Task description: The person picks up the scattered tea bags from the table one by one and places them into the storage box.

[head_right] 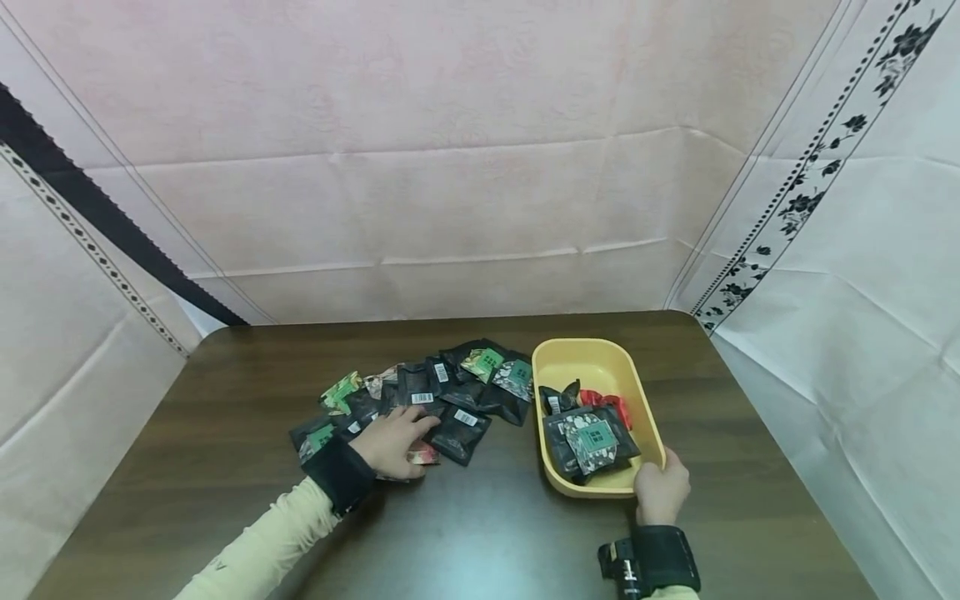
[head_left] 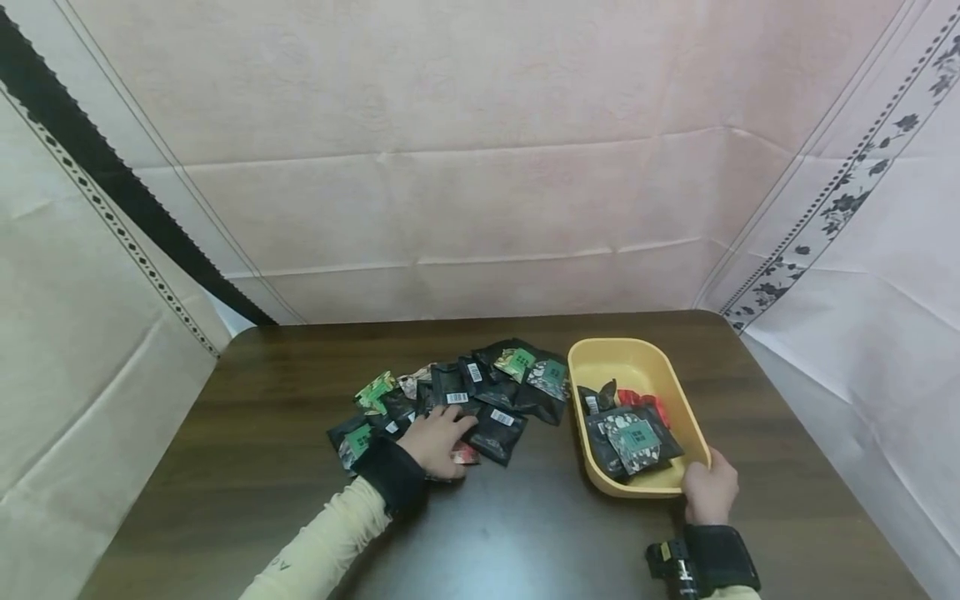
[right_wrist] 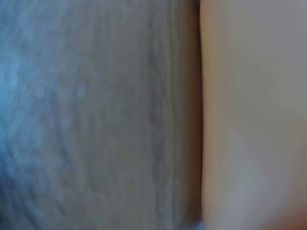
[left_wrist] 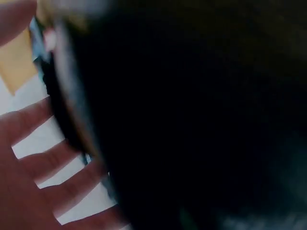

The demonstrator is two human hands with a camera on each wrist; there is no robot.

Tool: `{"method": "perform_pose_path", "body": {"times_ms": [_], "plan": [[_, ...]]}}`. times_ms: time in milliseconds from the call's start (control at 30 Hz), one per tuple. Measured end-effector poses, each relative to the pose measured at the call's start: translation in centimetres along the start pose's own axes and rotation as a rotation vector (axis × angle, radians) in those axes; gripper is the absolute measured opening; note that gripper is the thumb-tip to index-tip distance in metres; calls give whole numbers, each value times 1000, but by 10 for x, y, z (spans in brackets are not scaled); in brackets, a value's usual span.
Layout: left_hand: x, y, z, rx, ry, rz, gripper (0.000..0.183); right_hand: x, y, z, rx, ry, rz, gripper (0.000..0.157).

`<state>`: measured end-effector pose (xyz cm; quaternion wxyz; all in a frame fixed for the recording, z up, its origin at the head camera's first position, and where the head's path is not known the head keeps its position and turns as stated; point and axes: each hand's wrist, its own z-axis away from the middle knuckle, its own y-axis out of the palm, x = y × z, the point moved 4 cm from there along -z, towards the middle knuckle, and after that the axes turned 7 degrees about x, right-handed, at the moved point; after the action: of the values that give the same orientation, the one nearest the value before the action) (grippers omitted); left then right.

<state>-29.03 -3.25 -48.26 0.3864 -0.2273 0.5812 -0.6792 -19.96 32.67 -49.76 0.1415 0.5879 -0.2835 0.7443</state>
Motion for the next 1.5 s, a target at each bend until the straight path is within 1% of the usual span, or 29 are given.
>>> {"method": "perform_pose_path", "body": {"times_ms": [133, 200, 367, 467, 533, 633, 767, 833, 967, 1100, 1200, 1267, 1367, 1433, 1500], "plan": [[4, 7, -5, -19, -45, -49, 72, 0, 1, 1, 11, -4, 1, 57], [6, 10, -7, -37, -67, -52, 67, -1, 2, 1, 16, -1, -10, 57], [8, 11, -9, -95, -92, -52, 35, -1, 2, 1, 9, 0, -18, 57], [9, 10, -7, -101, -100, -62, 25, 0, 1, 0, 3, -8, -13, 57], [9, 8, -5, -97, -103, -55, 25, 0, 1, 0, 6, -7, -12, 57], [8, 1, 0, -113, -110, -50, 27, 0, 1, 1, 15, -2, -19, 57], [1, -16, 7, -179, -101, -67, 33, 0, 0, 0, 10, -7, -5, 57], [-7, -26, 10, -220, -75, -73, 33, 1, -1, 0, 5, -12, 4, 58], [-27, -43, 10, -318, 10, -74, 29, 2, 0, -1, 13, -6, -11, 59], [-48, -53, 2, -393, 78, -72, 26, 2, 2, -1, 10, -15, -11, 58], [-66, -60, -11, -431, 112, -80, 27, 3, 3, -1, 3, -35, -1, 56], [-81, -63, -21, -429, 140, -76, 29, 2, 2, 0, 3, -35, 2, 56], [-110, -70, -39, -425, 204, -86, 33, 1, 0, 2, -2, -19, 15, 56], [-130, -73, -52, -419, 235, -93, 38, 1, -1, 2, -1, -9, 25, 56], [-150, -74, -63, -429, 256, -127, 42, 1, -2, 2, 0, -6, 38, 56]]}}
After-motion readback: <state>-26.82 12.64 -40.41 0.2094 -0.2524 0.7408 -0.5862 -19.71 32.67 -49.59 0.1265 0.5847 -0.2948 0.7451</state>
